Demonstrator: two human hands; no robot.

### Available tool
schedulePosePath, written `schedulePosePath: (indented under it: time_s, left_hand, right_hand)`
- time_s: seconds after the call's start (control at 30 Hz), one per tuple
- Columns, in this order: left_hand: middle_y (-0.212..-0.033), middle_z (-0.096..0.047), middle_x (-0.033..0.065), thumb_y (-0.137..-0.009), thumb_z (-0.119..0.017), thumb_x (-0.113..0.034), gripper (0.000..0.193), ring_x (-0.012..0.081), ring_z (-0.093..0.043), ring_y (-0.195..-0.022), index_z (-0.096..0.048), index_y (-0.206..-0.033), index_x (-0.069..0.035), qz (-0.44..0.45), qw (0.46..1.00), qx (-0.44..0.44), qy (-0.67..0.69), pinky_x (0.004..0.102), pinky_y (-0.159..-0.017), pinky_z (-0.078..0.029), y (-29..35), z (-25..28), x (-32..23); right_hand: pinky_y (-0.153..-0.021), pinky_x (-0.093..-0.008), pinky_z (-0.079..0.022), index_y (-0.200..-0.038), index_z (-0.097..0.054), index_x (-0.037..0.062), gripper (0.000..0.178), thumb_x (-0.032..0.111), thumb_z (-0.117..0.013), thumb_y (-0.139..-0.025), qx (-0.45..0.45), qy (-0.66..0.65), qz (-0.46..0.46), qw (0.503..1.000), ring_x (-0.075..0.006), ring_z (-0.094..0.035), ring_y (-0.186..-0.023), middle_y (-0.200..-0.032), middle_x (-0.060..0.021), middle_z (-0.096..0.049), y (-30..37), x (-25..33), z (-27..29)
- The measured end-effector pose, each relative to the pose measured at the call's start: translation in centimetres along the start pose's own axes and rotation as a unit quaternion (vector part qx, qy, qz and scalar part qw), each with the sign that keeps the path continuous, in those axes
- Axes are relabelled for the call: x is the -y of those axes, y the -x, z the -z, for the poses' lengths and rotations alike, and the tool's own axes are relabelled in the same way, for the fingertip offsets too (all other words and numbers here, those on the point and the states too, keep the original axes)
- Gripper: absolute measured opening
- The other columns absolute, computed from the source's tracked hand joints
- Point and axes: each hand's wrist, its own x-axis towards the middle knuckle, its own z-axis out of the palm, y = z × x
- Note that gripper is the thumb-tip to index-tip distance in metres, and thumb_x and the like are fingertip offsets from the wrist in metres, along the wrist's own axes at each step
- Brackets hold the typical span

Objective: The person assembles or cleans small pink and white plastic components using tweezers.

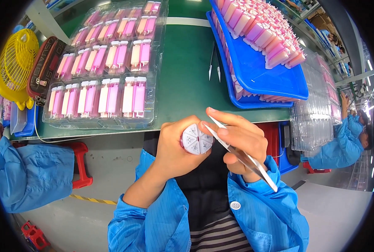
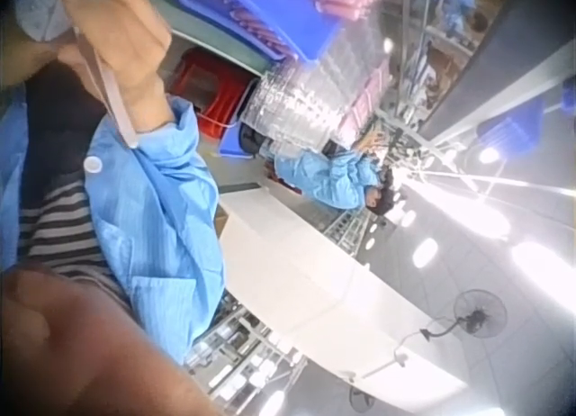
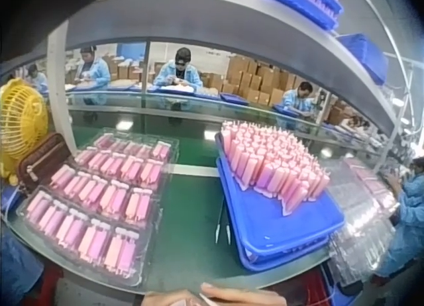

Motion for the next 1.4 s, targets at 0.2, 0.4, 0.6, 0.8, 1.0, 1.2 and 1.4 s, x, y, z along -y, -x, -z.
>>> schedulePosePath:
  time_s: [0.2, 0.4, 0.6, 0.8, 1.0, 1.2, 1.4]
  left_hand:
    - [-0.073, -0.067, 0.0085, -0.063, -0.076, -0.002, 0.023, 0.0201, -0.068, -0.065, -0.061, -0.08, -0.004, 0.036, 0.999, 0.02, 0.034, 0.0288, -0.059, -0.05, 0.0, 0.2, -0.1]
    - [-0.068, -0.063, 0.0101, -0.063, -0.076, -0.001, 0.023, 0.0249, -0.065, -0.06, -0.058, -0.077, -0.004, -0.036, 0.997, -0.03, -0.063, 0.0311, -0.055, -0.048, -0.4, 0.1, 0.1]
    - [-0.064, -0.06, 0.0065, -0.066, -0.078, -0.003, 0.022, 0.0165, -0.06, -0.056, -0.058, -0.074, -0.004, -0.109, 0.982, -0.084, -0.13, 0.0267, -0.052, -0.044, -0.5, -0.3, 0.5]
    - [-0.064, -0.06, 0.0069, -0.065, -0.078, -0.003, 0.022, 0.018, -0.062, -0.057, -0.058, -0.074, -0.003, -0.115, 0.978, -0.095, -0.145, 0.0277, -0.052, -0.044, -0.4, -0.3, 0.5]
    - [-0.066, -0.06, 0.0108, -0.064, -0.076, 0.0, 0.023, 0.0306, -0.061, -0.06, -0.056, -0.075, -0.005, -0.102, 0.98, -0.094, -0.141, 0.0355, -0.051, -0.046, -0.5, -0.2, 0.3]
    - [-0.066, -0.06, 0.0104, -0.063, -0.077, -0.001, 0.024, 0.0301, -0.061, -0.059, -0.057, -0.075, -0.005, -0.104, 0.98, -0.093, -0.139, 0.0355, -0.051, -0.046, -0.5, -0.2, 0.7]
    - [-0.066, -0.06, 0.0103, -0.063, -0.078, -0.001, 0.024, 0.03, -0.061, -0.06, -0.057, -0.075, -0.005, -0.108, 0.979, -0.097, -0.143, 0.0356, -0.051, -0.046, -0.6, -0.3, 0.6]
  right_hand:
    - [-0.081, -0.0478, -0.055, -0.12, -0.052, 0.0054, 0.052, 0.051, -0.046, -0.096, -0.008, 0.016, 0.046, 0.999, -0.0437, -0.066, -0.1, -0.095, -0.0219, -0.068, 0.2, -0.4, 0.6]
    - [-0.073, -0.0321, -0.052, -0.103, -0.069, -0.0045, 0.038, 0.031, -0.066, -0.09, -0.075, -0.138, -0.105, 0.982, -0.0254, -0.065, -0.085, -0.097, -0.0178, -0.065, 0.4, 1.2, 1.1]
    - [-0.07, -0.0303, -0.051, -0.1, -0.069, -0.004, 0.03, 0.024, -0.069, -0.088, -0.014, -0.168, -0.153, 0.974, -0.0225, -0.066, -0.081, -0.092, -0.018, -0.067, -0.4, 1.8, 1.4]
    - [-0.066, -0.0305, -0.051, -0.096, -0.07, -0.0033, 0.024, 0.018, -0.068, -0.085, 0.028, -0.166, -0.121, 0.978, -0.0218, -0.065, -0.077, -0.089, -0.0164, -0.066, -0.9, 1.3, 1.9]
    - [-0.066, -0.0302, -0.051, -0.095, -0.07, -0.0038, 0.023, 0.016, -0.067, -0.085, 0.03, -0.174, -0.115, 0.978, -0.0218, -0.065, -0.076, -0.089, -0.0165, -0.066, -0.9, 1.1, 1.8]
    - [-0.067, -0.029, -0.053, -0.092, -0.07, -0.0037, 0.015, 0.009, -0.067, -0.084, 0.008, -0.174, -0.148, 0.974, -0.0226, -0.069, -0.076, -0.086, -0.0162, -0.069, -1.0, 1.5, 1.6]
    - [-0.065, -0.0293, -0.053, -0.09, -0.069, -0.0032, 0.012, 0.007, -0.068, -0.082, 0.014, -0.146, -0.129, 0.981, -0.0232, -0.069, -0.075, -0.083, -0.0151, -0.069, -1.3, 1.6, 1.6]
